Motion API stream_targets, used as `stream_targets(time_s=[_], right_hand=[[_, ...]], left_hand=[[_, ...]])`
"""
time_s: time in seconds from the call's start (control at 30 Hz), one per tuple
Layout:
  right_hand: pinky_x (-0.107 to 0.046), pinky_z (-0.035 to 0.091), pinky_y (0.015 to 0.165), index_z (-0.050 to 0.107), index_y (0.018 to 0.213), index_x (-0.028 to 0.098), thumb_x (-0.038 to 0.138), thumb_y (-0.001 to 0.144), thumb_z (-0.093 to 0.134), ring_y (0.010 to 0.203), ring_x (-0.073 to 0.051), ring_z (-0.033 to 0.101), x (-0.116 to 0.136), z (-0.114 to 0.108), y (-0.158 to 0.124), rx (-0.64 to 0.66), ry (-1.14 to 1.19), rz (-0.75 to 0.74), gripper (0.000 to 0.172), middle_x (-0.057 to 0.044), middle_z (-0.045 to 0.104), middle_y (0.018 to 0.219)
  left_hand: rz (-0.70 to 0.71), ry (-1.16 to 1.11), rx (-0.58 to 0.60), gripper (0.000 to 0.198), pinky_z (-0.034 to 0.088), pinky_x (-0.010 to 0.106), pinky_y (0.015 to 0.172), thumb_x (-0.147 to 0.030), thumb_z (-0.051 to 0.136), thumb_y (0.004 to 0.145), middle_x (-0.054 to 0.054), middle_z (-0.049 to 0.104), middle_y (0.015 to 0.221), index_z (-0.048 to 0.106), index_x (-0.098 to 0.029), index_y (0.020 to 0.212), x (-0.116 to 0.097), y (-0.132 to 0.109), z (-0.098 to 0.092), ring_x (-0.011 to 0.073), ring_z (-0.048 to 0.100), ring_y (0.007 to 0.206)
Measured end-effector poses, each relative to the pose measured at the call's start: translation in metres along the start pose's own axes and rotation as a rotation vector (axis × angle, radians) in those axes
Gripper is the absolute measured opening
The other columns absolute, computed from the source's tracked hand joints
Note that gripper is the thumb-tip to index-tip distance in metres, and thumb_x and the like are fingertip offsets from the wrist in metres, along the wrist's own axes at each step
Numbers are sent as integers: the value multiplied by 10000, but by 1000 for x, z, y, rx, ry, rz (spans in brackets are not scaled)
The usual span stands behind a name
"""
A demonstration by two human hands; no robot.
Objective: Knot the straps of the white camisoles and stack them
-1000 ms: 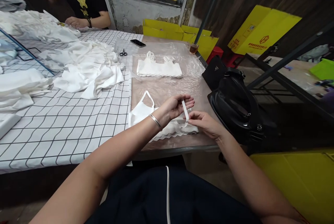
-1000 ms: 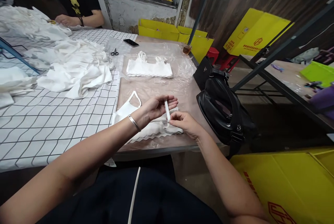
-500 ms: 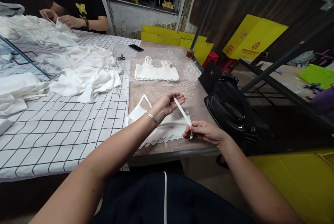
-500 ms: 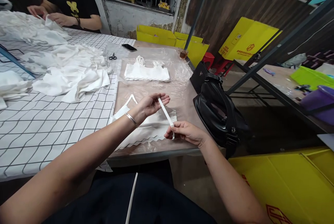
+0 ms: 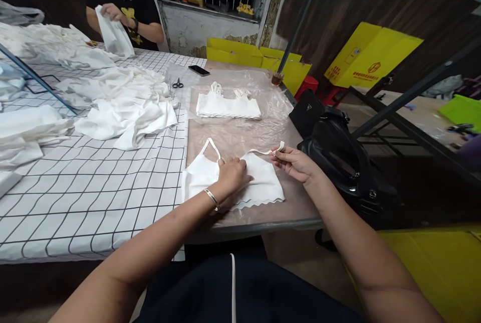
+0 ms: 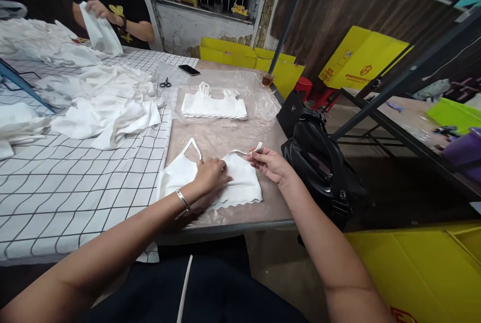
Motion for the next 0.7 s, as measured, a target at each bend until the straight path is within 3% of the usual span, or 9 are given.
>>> stream_targets(time_s=[0.17,0.33,0.53,0.7], right_hand=[[-236,517,637,663,737,190,246,629,849,670,-124,622,-7,5,9,48,-77,-63,223,-3,663,713],[-285,462,686,685,746,191,397,581,824,689,-154,577,-6,10,13,63,-418,-293,299,4,648,713],[-347,430,845,690,708,229,264,710,683,861,-223,604,-5,27,9,168,-837,-557,36,-22,679,805],[-335,427,832,703,735,224,170,739,645,851,-218,615,-11,31,9,241,-967,-611,79,-36,690,826]], left_hand=[[-23,-125,72,171,324,458,909,-266,685,781,135,684,1050,691,-172,924,-5,3,9,327,562,1047],[-6,-290,19,151,292,471,946,-281,633,824,95,728,941,744,-196,882,-3,4,11,310,578,1019],[16,-365,-51,164,278,483,958,-264,602,843,83,722,969,753,-203,853,-2,2,16,287,557,1049],[9,-391,-104,154,273,487,961,-243,608,828,76,717,937,755,-197,823,-1,2,16,274,563,1025]])
Point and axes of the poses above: each hand's wrist, its own y-axis towards the middle knuckle, its own z-axis out of the palm, x = y × z, the point moved 6 cm from there along y, towards the middle knuckle
